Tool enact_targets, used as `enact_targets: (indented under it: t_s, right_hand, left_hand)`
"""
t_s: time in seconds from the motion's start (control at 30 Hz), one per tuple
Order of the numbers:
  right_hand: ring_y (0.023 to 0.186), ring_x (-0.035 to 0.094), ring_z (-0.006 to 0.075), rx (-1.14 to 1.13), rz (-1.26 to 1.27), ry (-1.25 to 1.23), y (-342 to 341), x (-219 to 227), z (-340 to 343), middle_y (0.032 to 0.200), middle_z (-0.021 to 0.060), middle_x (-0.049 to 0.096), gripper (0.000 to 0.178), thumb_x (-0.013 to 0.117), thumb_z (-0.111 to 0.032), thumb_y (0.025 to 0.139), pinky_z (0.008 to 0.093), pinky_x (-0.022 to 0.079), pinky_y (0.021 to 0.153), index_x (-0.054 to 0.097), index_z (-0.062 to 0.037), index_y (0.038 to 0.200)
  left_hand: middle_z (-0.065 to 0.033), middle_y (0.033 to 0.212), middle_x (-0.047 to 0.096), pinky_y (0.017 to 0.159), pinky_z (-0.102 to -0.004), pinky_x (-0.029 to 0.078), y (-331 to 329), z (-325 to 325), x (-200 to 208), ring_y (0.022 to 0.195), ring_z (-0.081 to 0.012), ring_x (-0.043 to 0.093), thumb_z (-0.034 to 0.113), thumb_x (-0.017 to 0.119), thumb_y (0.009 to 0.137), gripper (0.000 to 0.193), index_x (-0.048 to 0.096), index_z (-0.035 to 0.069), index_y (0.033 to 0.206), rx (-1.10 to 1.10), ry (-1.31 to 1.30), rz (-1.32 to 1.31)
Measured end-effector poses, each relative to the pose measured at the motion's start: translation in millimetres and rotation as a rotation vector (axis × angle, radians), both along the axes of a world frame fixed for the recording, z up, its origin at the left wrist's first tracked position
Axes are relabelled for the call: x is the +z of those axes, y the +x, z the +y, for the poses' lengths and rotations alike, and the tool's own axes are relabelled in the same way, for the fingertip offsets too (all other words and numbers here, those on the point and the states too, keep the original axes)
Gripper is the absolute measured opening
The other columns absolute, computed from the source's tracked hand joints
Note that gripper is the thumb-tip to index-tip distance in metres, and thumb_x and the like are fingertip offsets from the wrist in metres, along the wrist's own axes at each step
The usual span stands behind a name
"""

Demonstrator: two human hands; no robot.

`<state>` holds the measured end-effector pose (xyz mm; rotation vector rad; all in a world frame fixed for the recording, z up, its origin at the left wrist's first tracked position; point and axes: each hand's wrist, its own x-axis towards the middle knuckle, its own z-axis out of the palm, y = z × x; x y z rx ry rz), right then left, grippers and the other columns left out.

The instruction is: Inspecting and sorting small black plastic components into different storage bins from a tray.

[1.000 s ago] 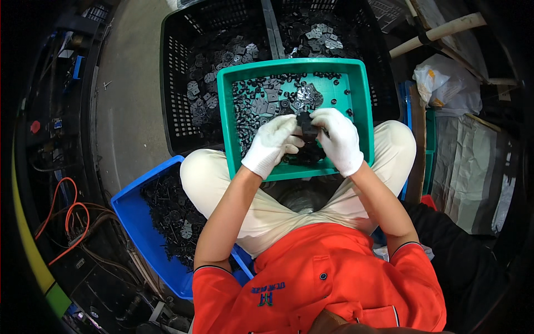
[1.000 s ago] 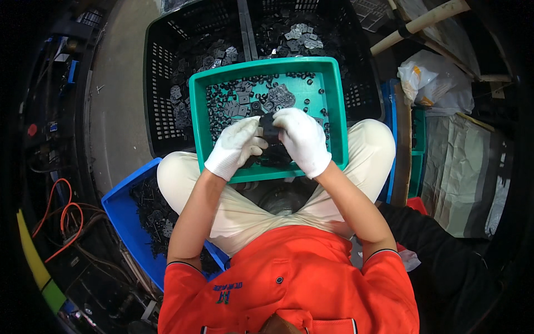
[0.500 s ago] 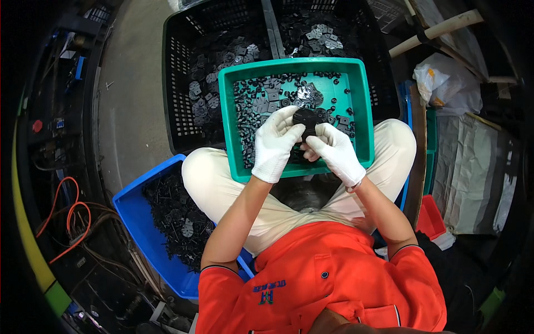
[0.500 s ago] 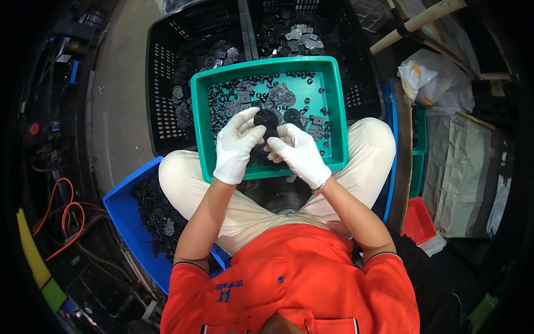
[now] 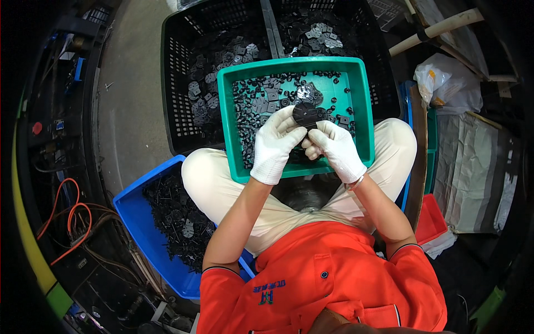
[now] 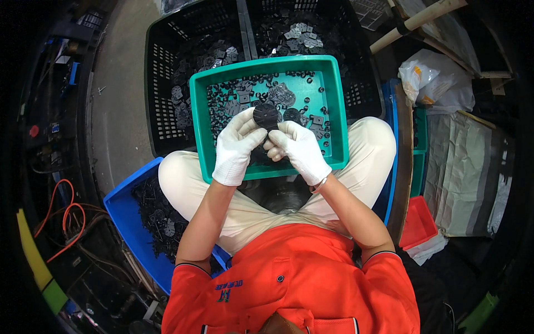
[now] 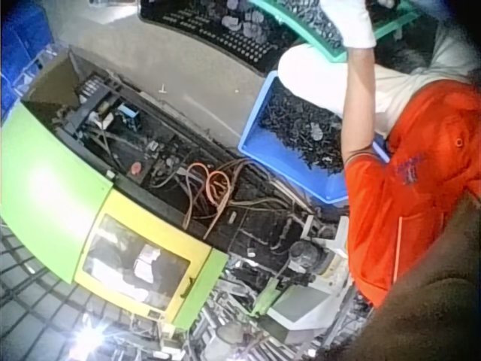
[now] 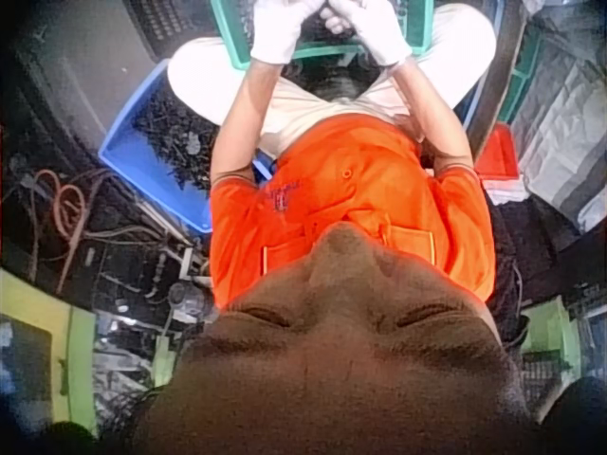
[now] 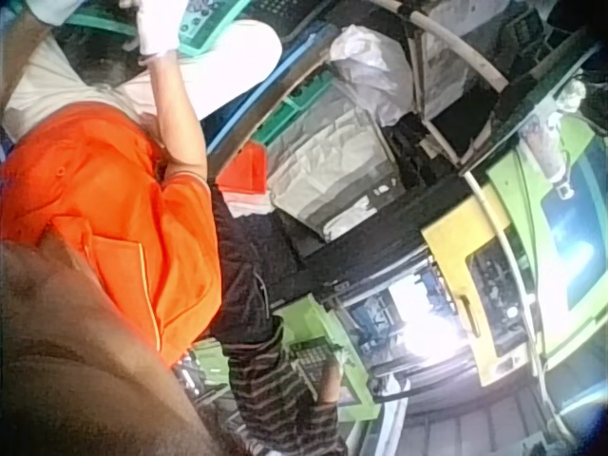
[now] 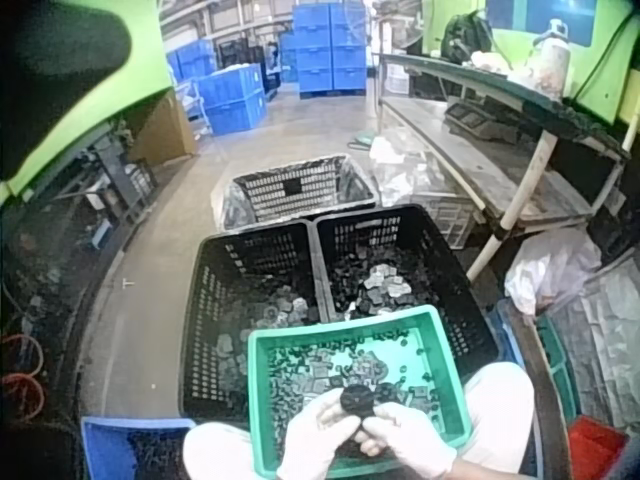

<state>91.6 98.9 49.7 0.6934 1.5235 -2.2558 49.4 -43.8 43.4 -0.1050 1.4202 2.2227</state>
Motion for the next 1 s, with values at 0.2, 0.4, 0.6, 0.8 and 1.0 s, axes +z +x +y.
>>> enact_targets:
  t_s: [0.2, 0.4, 0.6, 0.8, 1.0]
  right_hand:
    - [0.058, 0.053, 0.0094, -0.010, -0.002, 0.000, 0.0, 0.4, -0.6, 0.076, 0.0071, 0.060, 0.016, 0.054, -0.011, 0.088, 0.0214, 0.044, 0.054, 0.054, 0.0041, 0.094]
    - [0.058, 0.054, 0.0102, -0.011, -0.004, 0.020, 0.1, -0.3, -1.3, 0.075, 0.0077, 0.060, 0.016, 0.054, -0.011, 0.088, 0.0219, 0.045, 0.054, 0.054, 0.0037, 0.092]
    - [0.059, 0.056, 0.0110, -0.011, -0.006, 0.014, -0.6, -2.6, -1.1, 0.076, 0.0082, 0.061, 0.017, 0.054, -0.012, 0.088, 0.0221, 0.046, 0.055, 0.054, 0.0041, 0.094]
    - [0.061, 0.057, 0.0115, -0.011, 0.012, 0.010, -1.7, -6.7, -3.0, 0.078, 0.0086, 0.061, 0.020, 0.055, -0.013, 0.089, 0.0223, 0.046, 0.056, 0.054, 0.0046, 0.097]
    - [0.064, 0.057, 0.0112, 0.072, 0.105, 0.210, -5.5, -16.7, 8.0, 0.083, 0.0097, 0.063, 0.023, 0.051, -0.013, 0.089, 0.0231, 0.047, 0.058, 0.053, 0.0040, 0.104]
  left_hand:
    - [-0.0113, 0.107, 0.061, 0.084, -0.0260, 0.047, 0.8, 0.1, -1.4, 0.095, -0.0145, 0.058, -0.005, 0.059, 0.080, 0.042, 0.048, -0.003, 0.121, 0.006, 0.002, -0.018]
    - [-0.0125, 0.108, 0.060, 0.084, -0.0262, 0.047, 1.3, -0.1, -6.4, 0.096, -0.0151, 0.058, -0.004, 0.060, 0.080, 0.046, 0.046, -0.003, 0.124, 0.024, 0.042, -0.024]
    - [-0.0126, 0.108, 0.059, 0.086, -0.0271, 0.047, 2.1, 0.9, -6.0, 0.097, -0.0155, 0.058, -0.005, 0.060, 0.079, 0.049, 0.043, -0.002, 0.126, 0.028, 0.058, 0.003]
    - [-0.0109, 0.104, 0.060, 0.082, -0.0263, 0.047, 4.3, 1.9, -7.8, 0.092, -0.0142, 0.058, -0.004, 0.059, 0.080, 0.044, 0.045, -0.003, 0.122, 0.068, 0.025, -0.016]
    - [-0.0054, 0.089, 0.058, 0.064, -0.0225, 0.048, -4.1, -3.2, -17.7, 0.074, -0.0100, 0.056, 0.002, 0.062, 0.081, 0.037, 0.049, -0.004, 0.115, 0.188, -0.222, 0.019]
